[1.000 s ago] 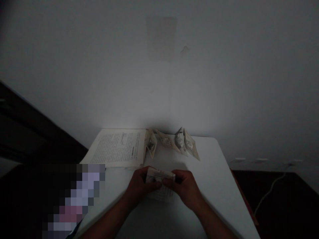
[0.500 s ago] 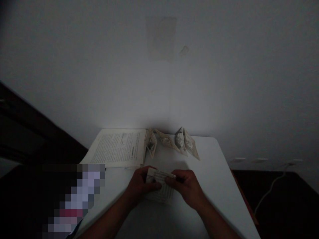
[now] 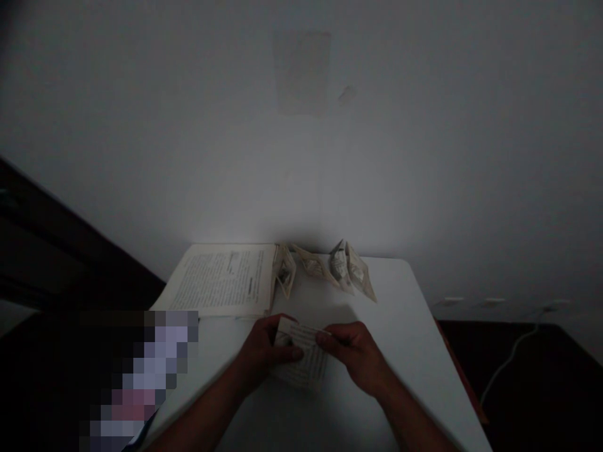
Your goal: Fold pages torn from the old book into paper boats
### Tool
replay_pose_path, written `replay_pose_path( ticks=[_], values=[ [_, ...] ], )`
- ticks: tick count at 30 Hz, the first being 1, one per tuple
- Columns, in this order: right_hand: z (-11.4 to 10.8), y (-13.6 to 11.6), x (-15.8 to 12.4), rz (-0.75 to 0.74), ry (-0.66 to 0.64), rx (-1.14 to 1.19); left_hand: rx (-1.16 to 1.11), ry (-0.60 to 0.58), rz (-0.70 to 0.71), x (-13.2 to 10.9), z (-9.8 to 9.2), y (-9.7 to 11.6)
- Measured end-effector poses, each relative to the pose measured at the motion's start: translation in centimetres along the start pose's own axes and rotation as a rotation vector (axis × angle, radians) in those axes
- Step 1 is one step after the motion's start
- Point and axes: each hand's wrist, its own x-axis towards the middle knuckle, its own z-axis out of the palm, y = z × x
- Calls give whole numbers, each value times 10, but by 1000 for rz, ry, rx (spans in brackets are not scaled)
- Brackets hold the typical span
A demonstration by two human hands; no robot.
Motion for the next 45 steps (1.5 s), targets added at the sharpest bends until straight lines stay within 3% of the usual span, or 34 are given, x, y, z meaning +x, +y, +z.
replay_pose_path(
  ticks=[8,22,32,39,45],
  values=[
    [-7,0,0,33,-97,68,-59,-36,-35,-1,2,3],
    [-7,9,2,9,-32,84,-148,-62,-41,-4,2,4],
    [7,3,-3,139,-112,586,-356,-210,-100,-7,4,3],
    [5,5,0,85,-50,420,-325,-212,-104,-5,2,5],
    [7,2,-5,56,-84,548,-269,-195,-84,-5,4,6]
  ],
)
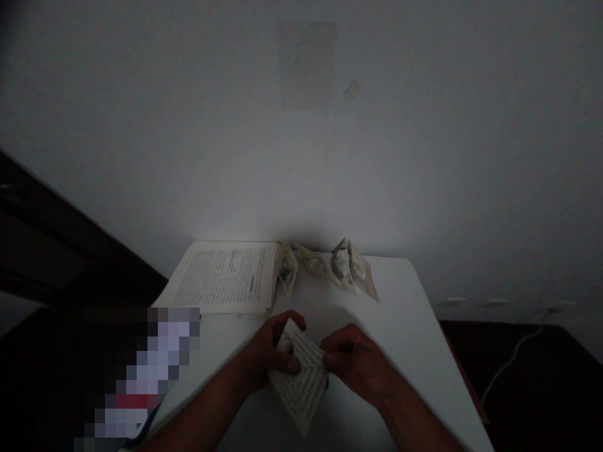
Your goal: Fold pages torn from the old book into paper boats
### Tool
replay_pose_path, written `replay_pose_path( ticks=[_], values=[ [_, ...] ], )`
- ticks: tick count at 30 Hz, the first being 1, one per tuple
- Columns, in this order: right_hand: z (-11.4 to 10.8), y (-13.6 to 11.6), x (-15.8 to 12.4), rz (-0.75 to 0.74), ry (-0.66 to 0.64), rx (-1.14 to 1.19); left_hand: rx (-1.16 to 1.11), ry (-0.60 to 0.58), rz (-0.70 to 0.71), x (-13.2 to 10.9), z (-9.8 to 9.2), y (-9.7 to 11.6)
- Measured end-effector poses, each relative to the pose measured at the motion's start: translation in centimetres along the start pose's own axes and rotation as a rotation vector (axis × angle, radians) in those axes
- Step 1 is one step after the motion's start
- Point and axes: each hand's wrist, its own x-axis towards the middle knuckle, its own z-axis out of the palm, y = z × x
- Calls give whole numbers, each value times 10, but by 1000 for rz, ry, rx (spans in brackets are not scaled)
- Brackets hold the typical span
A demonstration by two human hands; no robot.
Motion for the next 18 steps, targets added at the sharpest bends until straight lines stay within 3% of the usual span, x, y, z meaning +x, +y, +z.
replay_pose_path(
  ticks=[4,9,15,18],
  values=[
    [-9,-3,1,52,-66,-195,14,-36,-19,-1,-3,2],
    [-12,-7,0,111,-60,-444,106,-13,-56,0,-5,3],
    [-8,-2,0,110,-112,-294,42,-32,-65,1,-2,2],
    [-7,-1,2,113,-90,-373,84,-3,-64,1,-3,3]
  ],
)
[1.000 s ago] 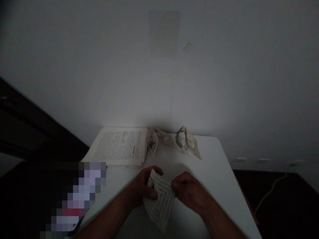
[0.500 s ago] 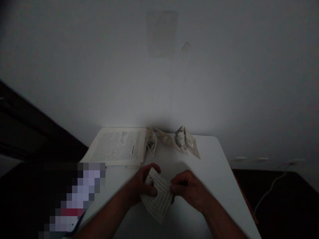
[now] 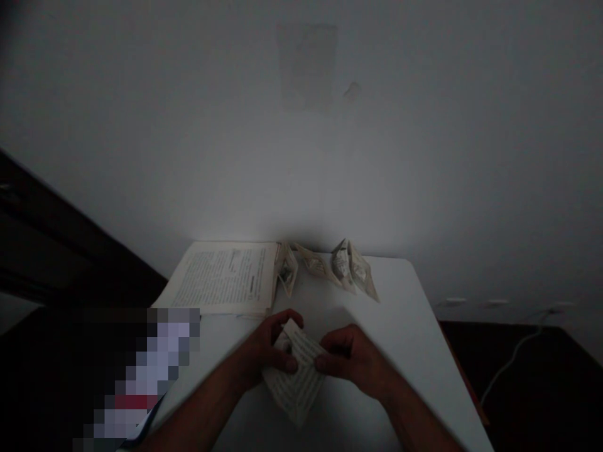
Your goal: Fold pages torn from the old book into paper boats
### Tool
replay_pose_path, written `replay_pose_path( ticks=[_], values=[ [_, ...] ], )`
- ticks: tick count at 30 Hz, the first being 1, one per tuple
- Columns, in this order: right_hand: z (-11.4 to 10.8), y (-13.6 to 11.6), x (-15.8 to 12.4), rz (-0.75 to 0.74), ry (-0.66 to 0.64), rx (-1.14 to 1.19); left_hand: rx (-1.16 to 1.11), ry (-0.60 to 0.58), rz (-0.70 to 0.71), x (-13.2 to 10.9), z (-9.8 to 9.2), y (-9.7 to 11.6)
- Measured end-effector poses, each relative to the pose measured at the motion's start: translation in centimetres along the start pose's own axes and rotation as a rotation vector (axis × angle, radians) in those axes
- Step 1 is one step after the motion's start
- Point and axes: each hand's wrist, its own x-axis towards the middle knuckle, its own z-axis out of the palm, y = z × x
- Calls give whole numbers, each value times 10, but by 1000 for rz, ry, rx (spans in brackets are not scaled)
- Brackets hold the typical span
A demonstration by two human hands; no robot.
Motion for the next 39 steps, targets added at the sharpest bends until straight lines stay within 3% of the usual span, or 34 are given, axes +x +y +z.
replay_pose_path(
  ticks=[3,9,14,20,25,33,39],
  values=[
    [3,-3,0,1,2,-75,49,20,-12,0,0,0],
    [9,-1,2,-1,-55,93,-9,-48,10,1,3,0],
    [9,-3,3,7,-33,-21,66,1,-4,1,1,1],
    [12,-3,2,-3,-65,28,53,-21,14,0,3,2],
    [14,-6,2,-16,-9,-127,86,22,30,-3,3,2],
    [2,5,4,-53,140,-19,60,-7,96,-2,2,0],
    [2,7,7,-74,257,-23,95,112,118,2,-4,-4]
  ],
)
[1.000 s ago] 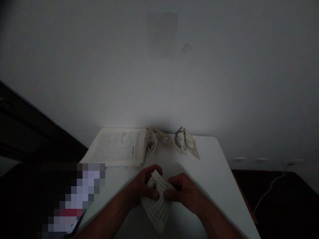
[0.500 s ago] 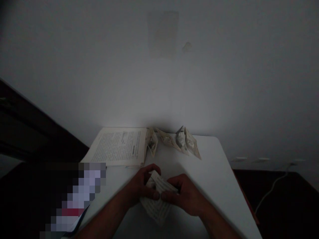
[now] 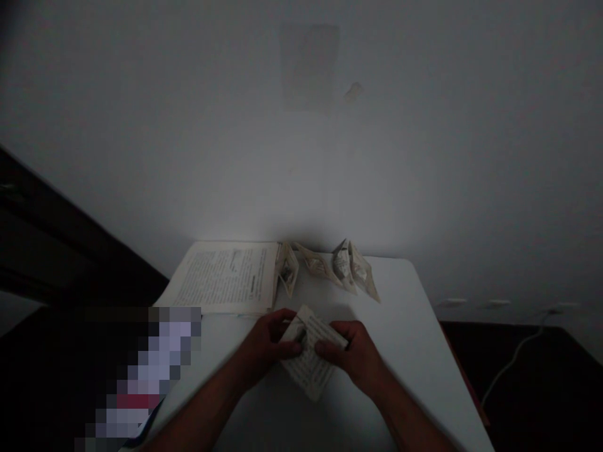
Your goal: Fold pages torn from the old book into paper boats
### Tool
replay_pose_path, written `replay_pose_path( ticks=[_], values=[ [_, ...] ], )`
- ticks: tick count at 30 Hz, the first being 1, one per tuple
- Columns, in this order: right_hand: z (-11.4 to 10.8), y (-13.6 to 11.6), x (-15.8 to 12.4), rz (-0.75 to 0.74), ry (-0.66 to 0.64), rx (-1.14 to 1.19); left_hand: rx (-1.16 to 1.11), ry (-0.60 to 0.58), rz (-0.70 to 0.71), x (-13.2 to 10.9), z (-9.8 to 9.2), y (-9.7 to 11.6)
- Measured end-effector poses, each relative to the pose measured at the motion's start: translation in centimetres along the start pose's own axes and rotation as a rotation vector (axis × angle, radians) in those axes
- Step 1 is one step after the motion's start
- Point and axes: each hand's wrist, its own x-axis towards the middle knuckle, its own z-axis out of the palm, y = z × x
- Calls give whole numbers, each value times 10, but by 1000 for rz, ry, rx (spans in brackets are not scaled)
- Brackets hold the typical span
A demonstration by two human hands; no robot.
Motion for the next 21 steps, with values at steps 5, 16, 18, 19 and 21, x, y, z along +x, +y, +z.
replay_pose_path(
  ticks=[5,16,18,19,21],
  values=[
    [10,-3,1,-3,64,-52,57,110,20,2,4,0],
    [8,0,1,-41,56,-37,268,-54,49,-6,7,1],
    [8,1,1,-39,33,14,228,-71,56,-5,9,2],
    [9,0,1,-37,14,40,207,-76,55,-5,9,1],
    [8,-1,0,-34,-14,84,179,-81,29,-4,8,1]
  ],
)
